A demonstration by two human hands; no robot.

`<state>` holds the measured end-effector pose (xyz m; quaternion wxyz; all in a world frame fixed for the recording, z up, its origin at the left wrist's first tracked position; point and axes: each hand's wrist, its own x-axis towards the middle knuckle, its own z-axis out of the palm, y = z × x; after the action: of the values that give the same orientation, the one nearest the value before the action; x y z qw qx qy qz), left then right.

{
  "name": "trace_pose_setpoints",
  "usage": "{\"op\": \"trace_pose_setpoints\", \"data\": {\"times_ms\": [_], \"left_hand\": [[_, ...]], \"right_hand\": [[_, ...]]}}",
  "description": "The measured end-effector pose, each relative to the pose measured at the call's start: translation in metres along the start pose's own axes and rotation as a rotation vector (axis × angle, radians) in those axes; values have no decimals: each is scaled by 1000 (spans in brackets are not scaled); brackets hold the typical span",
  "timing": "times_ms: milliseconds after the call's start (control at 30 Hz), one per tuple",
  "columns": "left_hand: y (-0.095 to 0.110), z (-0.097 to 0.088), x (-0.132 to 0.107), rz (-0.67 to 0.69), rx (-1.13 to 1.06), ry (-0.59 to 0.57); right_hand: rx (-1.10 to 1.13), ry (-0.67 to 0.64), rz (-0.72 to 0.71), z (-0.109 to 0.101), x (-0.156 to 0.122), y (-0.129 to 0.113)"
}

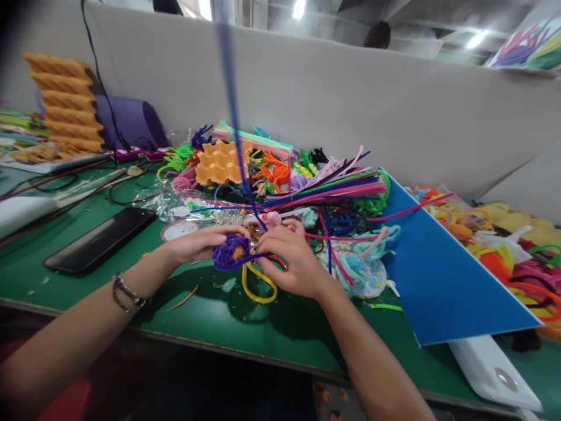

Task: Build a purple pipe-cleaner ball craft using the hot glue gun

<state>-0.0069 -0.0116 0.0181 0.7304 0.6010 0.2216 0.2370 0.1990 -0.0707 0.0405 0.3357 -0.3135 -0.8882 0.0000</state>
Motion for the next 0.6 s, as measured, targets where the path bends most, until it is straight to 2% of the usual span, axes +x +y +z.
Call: {"op": "trace_pose_setpoints", "data": {"times_ms": [100,233,467,600], "left_hand": [[-2,1,1,-29,0,6],[-5,1,1,-32,-25,-20],[-8,3,3,-30,26,14],[-8,3,5,-34,20,67]], "right_hand": [[51,-27,-13,0,0,-3],[64,44,-29,0,1,-5],[-74,88,10,1,1,-4],[-157,174,43,3,0,-5]]}}
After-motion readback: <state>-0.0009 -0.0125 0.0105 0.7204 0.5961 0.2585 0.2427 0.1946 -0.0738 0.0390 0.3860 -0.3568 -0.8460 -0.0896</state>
